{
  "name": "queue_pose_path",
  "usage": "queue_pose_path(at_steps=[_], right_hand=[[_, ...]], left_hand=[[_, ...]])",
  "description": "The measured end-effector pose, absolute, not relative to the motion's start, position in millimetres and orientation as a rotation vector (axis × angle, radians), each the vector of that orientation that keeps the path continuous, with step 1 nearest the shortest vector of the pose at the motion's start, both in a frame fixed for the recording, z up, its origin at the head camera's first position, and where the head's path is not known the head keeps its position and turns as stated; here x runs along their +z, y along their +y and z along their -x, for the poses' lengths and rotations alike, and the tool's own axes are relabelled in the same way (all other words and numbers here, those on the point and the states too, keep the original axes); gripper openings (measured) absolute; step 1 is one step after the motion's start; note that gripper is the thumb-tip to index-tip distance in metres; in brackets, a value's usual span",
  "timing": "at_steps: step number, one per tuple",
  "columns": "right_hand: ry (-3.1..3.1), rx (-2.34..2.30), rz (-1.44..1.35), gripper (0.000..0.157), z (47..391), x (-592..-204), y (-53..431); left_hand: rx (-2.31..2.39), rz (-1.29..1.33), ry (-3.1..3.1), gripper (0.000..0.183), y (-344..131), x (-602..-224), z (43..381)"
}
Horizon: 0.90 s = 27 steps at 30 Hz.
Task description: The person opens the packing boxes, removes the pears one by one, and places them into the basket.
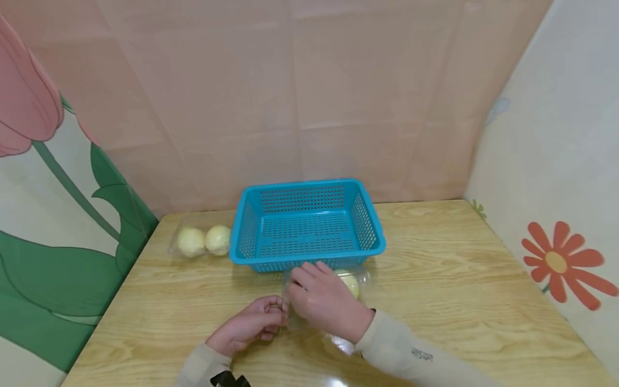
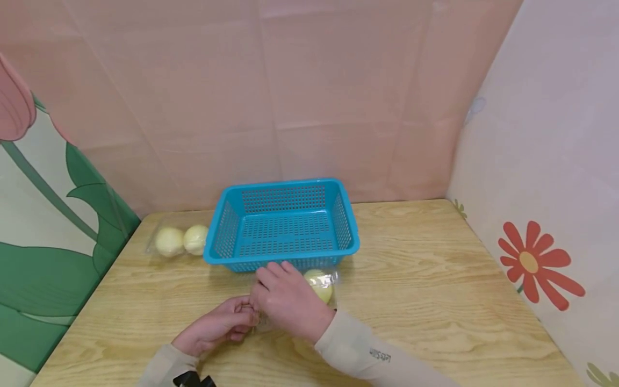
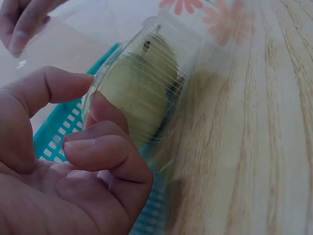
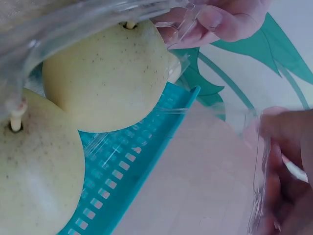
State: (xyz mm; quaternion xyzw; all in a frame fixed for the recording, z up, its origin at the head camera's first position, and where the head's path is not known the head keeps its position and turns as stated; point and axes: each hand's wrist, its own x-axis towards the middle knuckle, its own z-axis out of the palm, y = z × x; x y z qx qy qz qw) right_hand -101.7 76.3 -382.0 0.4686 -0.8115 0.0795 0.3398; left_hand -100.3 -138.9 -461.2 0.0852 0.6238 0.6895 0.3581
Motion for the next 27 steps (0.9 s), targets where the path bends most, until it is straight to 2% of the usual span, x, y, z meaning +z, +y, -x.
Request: queue_pose_path(at_steps=[3,6,8,12,17,22,27], right_hand=[[-2.056,0.276,-1.106,0.014,100.4,-380.0,80.1],[-2.028,0.337,-1.032,0.026,97.5,-378.9,84.8],[-2.028,0.350,-1.021,0.030,94.9,-379.4,87.9],[-2.091,0.347,-1.055,0.010,88.3,-384.3,95.8],[-2.353,0.279,-1.025,0.027,79.1,-396.2,111.9],[-2.578,0.245,-0.895,0.026,76.7,-407.6,130.8],[-2.703,0.213,-0.750,0.046,79.7,-411.5,142.5]], left_hand=[[1.774,-0.224,1.618,0.017,-137.7,-462.7,99.3],[1.776,-0.222,1.623,0.017,-136.6,-464.2,98.2],[1.780,-0.225,1.625,0.017,-135.8,-464.9,97.1],[1.785,-0.227,1.636,0.017,-134.9,-465.8,95.3],[1.777,-0.238,1.643,0.017,-134.6,-466.5,95.6],[1.762,-0.256,1.650,0.015,-135.7,-466.2,96.1],[1.740,-0.281,1.662,0.015,-138.2,-464.3,97.6]])
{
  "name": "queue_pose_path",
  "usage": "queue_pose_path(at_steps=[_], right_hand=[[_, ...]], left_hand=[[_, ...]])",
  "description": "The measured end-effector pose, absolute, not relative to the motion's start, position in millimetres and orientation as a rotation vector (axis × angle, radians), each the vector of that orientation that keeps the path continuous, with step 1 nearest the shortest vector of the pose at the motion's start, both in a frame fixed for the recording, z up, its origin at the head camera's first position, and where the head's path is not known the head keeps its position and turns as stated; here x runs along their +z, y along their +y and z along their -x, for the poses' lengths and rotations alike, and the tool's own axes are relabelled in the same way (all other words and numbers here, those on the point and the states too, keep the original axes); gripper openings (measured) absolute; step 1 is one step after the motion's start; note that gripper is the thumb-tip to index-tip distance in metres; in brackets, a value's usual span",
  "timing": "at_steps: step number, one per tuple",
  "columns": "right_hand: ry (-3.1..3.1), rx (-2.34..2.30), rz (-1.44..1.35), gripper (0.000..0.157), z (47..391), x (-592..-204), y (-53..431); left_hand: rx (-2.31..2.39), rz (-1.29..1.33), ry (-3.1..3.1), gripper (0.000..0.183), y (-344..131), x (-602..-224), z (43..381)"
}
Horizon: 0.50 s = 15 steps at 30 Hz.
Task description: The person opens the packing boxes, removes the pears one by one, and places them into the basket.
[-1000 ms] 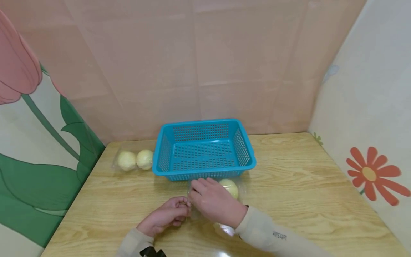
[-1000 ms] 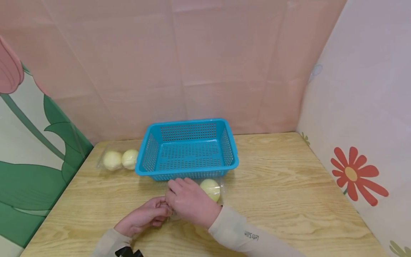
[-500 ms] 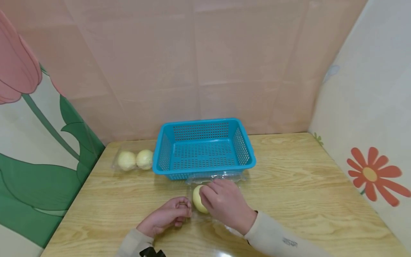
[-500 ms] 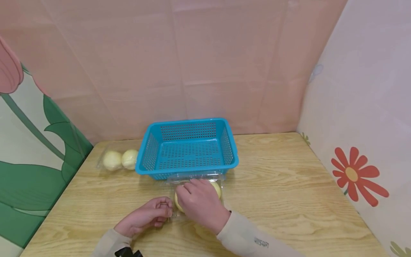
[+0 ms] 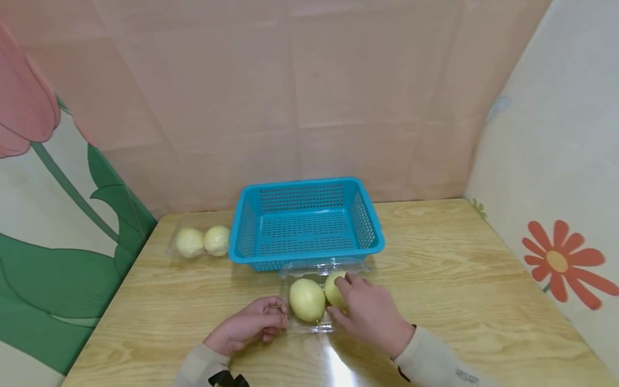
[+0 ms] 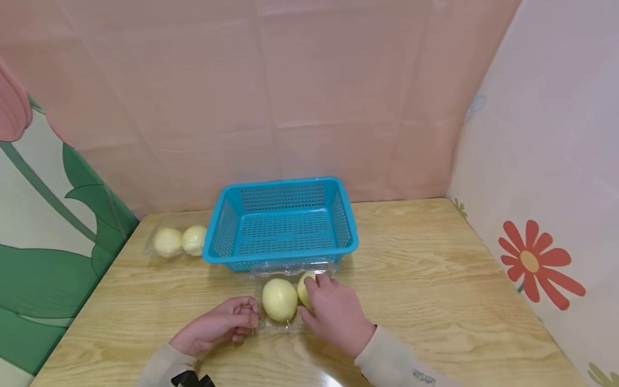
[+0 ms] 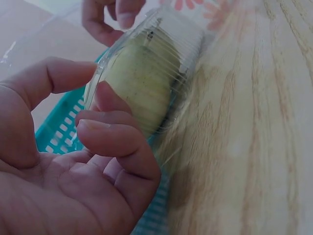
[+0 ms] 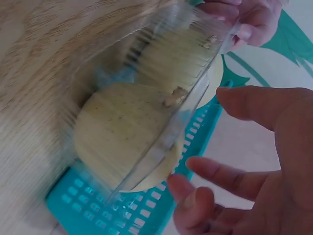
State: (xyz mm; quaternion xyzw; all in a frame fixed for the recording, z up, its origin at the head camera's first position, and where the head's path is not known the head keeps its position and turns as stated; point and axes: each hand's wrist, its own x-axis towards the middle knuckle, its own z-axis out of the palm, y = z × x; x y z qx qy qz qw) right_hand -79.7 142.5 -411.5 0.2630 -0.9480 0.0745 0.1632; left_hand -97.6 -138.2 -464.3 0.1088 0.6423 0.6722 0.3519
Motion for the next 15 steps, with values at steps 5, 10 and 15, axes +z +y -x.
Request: queue_pose_path(at_steps=[5,10,15], right_hand=[[-2.775,0.210,-0.652,0.059,82.5,-412.1,144.6],[-2.841,0.255,-0.613,0.062,88.6,-413.1,146.1],[-2.899,0.314,-0.579,0.066,95.3,-415.4,147.5]], left_hand=[[1.710,-0.300,1.685,0.014,-140.3,-463.7,99.2],[1.704,-0.251,1.706,0.007,-139.0,-465.1,103.0],[1.737,-0.195,1.711,0.018,-137.2,-465.8,108.2]])
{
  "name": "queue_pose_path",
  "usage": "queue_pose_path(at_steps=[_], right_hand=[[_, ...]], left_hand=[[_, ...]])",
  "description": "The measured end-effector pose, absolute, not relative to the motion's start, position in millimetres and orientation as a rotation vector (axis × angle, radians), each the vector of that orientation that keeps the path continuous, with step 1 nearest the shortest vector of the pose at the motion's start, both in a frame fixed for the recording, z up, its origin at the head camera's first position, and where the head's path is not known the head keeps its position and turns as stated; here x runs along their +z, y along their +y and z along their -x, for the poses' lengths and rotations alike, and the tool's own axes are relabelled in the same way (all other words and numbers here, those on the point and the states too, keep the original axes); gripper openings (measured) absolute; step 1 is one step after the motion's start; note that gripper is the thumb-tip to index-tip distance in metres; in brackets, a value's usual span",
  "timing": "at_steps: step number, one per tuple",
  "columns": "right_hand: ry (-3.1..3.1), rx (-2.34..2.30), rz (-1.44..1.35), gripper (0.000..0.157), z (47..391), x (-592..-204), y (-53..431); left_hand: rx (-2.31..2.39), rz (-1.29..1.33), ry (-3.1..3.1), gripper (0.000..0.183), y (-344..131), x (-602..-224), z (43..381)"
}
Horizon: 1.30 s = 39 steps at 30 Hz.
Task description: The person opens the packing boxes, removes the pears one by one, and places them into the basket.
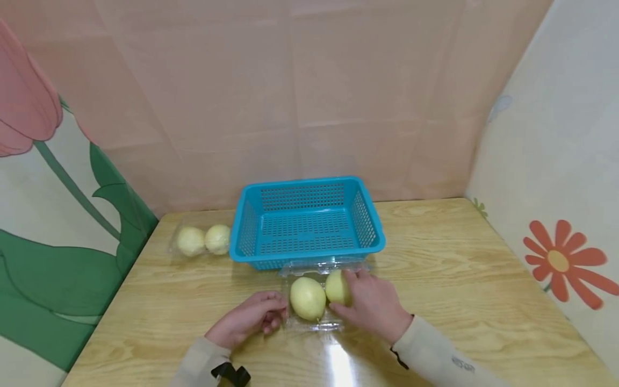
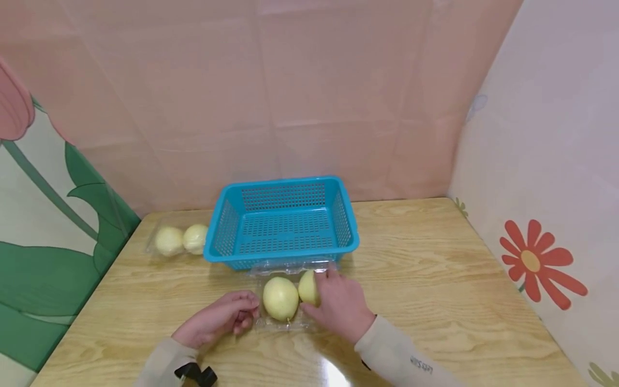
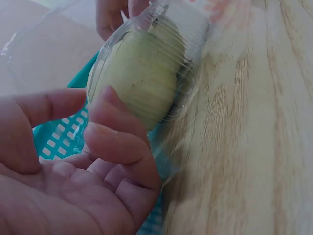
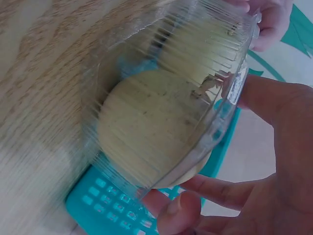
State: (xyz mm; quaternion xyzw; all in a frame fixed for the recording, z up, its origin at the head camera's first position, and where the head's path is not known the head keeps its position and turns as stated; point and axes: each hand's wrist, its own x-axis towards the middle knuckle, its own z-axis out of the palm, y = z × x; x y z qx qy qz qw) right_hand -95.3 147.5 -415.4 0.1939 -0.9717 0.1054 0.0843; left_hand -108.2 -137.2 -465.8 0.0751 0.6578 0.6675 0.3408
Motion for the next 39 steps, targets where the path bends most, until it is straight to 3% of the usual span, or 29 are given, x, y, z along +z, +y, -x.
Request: queue_pose_path(at_steps=[25,39], right_hand=[[-2.895,0.342,-0.586,0.052,104.7,-425.8,143.8],[-2.947,0.458,-0.538,0.063,96.4,-415.3,148.2]], left_hand=[[1.836,-0.139,1.664,0.006,-135.6,-472.4,111.4],[1.854,-0.171,1.632,0.006,-136.3,-472.1,109.2]])
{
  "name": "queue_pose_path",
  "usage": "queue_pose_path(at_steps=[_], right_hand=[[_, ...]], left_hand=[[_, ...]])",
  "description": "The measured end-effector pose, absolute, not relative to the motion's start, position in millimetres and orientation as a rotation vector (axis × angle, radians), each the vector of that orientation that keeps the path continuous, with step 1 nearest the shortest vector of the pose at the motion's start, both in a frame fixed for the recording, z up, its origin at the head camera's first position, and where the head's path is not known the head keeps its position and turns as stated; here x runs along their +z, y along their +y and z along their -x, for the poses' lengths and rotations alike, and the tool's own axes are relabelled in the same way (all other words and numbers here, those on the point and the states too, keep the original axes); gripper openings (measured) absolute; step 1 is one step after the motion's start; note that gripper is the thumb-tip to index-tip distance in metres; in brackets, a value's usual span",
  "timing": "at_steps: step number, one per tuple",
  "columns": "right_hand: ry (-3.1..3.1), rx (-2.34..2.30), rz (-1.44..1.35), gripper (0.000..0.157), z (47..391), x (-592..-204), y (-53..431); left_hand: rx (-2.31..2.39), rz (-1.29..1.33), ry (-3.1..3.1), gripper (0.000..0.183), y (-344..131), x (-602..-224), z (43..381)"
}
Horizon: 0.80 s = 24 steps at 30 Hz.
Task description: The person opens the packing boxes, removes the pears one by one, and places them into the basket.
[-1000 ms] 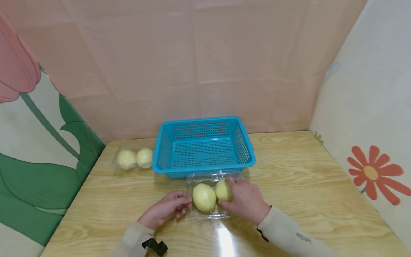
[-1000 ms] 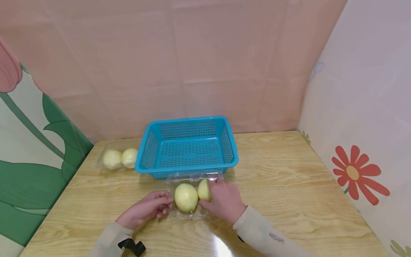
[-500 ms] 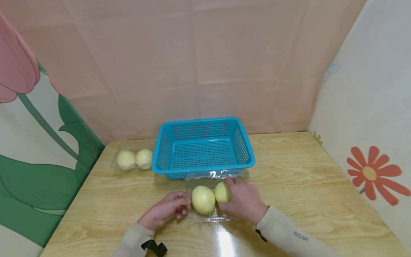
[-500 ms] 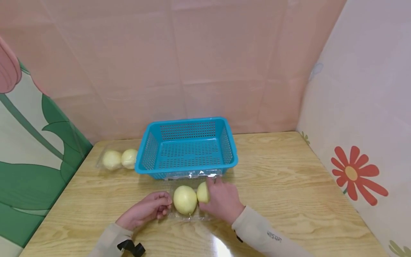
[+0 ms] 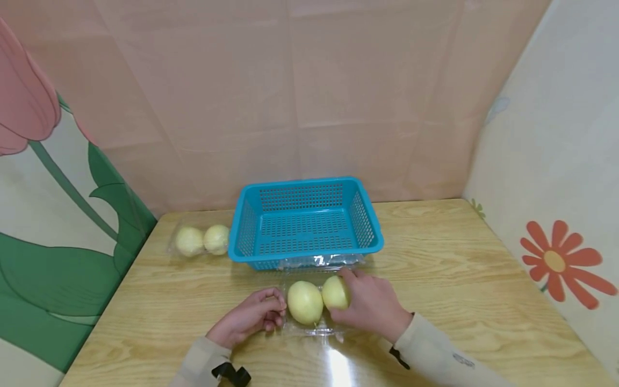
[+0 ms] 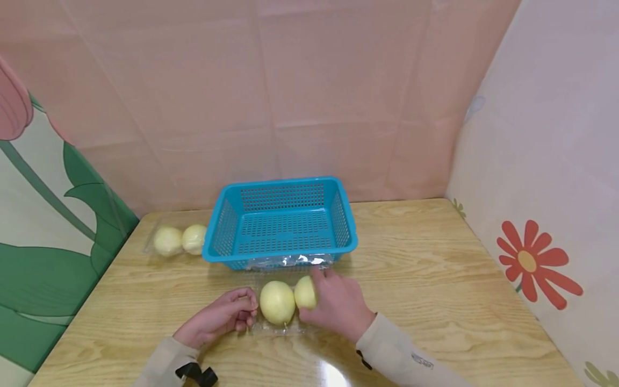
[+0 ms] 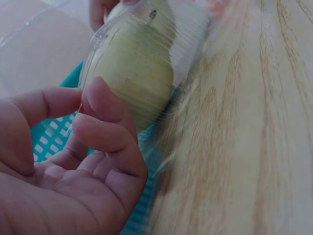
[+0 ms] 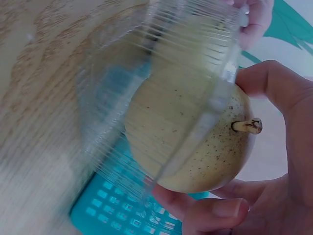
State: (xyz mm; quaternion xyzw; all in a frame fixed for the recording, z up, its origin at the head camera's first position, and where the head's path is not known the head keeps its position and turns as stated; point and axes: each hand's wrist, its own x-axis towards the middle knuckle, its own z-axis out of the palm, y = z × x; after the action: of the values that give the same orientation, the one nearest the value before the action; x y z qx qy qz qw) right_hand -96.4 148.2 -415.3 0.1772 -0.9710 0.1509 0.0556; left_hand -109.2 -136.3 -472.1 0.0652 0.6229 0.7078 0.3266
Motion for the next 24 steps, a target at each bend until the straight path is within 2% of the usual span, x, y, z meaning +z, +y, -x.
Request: queue_pose_path(at_steps=[6,24], right_hand=[[-2.953,0.502,-0.537,0.071,91.1,-407.1,153.5],[-2.924,0.534,-0.574,0.064,75.7,-381.1,172.2]], left_hand=[[1.855,-0.182,1.625,0.006,-137.3,-475.2,109.7],[1.837,-0.184,1.628,0.008,-140.7,-472.5,108.2]])
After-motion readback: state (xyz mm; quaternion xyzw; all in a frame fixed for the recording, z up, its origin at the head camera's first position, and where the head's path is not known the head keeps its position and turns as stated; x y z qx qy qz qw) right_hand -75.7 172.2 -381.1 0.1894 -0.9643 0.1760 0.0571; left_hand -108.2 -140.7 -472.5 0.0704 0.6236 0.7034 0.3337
